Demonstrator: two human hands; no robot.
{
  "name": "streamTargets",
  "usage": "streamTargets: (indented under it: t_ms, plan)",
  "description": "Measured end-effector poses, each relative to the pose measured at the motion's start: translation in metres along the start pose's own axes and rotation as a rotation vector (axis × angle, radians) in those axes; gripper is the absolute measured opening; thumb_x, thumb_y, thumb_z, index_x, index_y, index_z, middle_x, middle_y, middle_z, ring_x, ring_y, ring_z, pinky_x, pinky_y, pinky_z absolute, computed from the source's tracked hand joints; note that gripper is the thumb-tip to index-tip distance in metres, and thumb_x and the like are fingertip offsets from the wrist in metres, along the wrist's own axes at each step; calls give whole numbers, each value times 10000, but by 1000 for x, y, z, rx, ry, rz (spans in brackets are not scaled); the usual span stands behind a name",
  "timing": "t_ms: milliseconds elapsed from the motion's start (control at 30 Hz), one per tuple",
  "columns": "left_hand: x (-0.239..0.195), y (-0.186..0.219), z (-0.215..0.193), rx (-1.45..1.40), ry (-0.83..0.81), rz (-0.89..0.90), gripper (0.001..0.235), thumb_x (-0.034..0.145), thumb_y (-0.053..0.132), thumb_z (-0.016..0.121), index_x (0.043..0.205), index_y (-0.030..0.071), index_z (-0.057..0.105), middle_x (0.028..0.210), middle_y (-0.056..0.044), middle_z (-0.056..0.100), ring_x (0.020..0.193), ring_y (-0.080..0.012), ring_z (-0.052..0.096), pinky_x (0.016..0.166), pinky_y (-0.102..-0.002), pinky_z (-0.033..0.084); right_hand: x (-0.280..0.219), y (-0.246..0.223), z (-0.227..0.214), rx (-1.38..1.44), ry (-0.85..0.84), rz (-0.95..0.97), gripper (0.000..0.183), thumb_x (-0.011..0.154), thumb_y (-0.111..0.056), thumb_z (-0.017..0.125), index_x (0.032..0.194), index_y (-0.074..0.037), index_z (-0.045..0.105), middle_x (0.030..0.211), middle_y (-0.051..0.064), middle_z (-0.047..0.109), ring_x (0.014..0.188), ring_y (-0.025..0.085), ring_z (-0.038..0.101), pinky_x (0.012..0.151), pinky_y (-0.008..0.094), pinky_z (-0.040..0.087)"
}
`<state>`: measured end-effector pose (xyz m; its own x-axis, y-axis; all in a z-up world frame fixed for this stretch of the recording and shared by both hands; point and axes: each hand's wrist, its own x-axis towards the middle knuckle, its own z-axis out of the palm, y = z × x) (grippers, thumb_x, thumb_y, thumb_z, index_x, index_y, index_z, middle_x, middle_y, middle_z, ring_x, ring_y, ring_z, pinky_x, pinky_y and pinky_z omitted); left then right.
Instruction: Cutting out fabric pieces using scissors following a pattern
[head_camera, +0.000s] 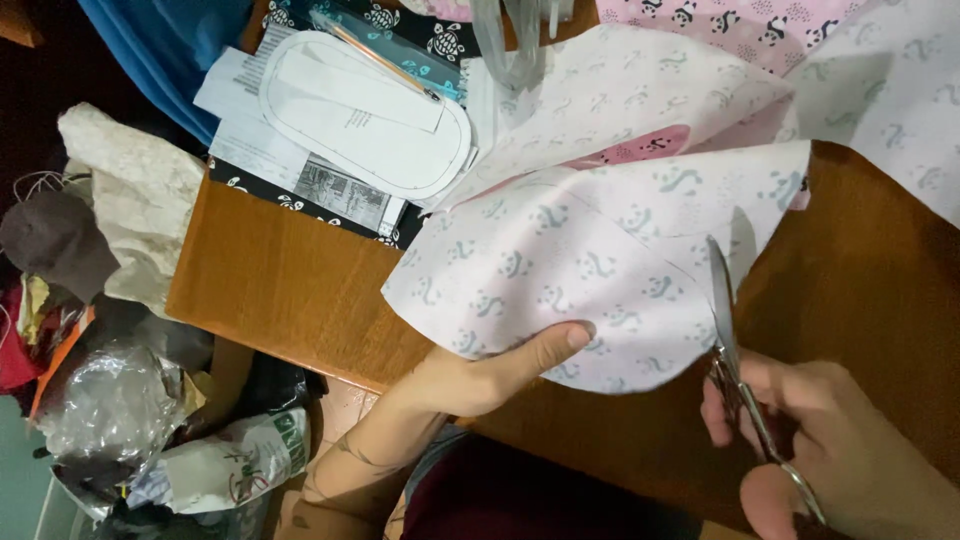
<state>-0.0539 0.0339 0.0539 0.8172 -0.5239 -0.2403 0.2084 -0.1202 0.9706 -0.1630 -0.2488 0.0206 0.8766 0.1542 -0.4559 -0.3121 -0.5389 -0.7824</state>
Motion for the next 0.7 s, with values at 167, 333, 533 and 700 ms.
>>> streamTargets:
  t_ms: [167, 333, 533, 700]
  plan:
    - [0, 1, -2, 147, -3, 67, 710, 847, 355, 690, 1424, 26, 440, 1438, -112, 519, 1371, -232, 477, 1217, -347, 288, -2, -3, 2, 16, -15, 185, 181, 611, 49, 605, 651, -73, 732, 405, 80, 576, 373, 187, 482, 397, 329, 391]
    - [-1, -6, -3, 149, 20, 115, 664, 839, 311, 727, 1385, 23, 484, 1407, -104, 547, 1346, -218, 499, 1222, -350, 300, -3, 4, 3, 85, 48, 37, 643, 130, 169, 1061, 605, -48, 684, 511, 33, 533, 483, 177, 408, 439, 316, 307]
    - [-2, -6, -4, 104, 8, 76, 725, 832, 307, 727, 1441, 42, 437, 1485, -97, 483, 1402, -208, 435, 1240, -368, 255, -2, 0, 4, -43, 129, -164, 156, 509, -11, 731, 591, -136, 688, 508, -62, 716, 414, 99, 572, 421, 259, 457]
    - [-3, -7, -5, 107, -1, 91, 678, 838, 344, 715, 1400, 51, 476, 1424, -101, 545, 1356, -232, 497, 1221, -366, 310, -3, 4, 5, -12, 141, -137, 605, 295, -458, 1072, 565, -118, 651, 479, -50, 621, 420, 103, 482, 403, 266, 409]
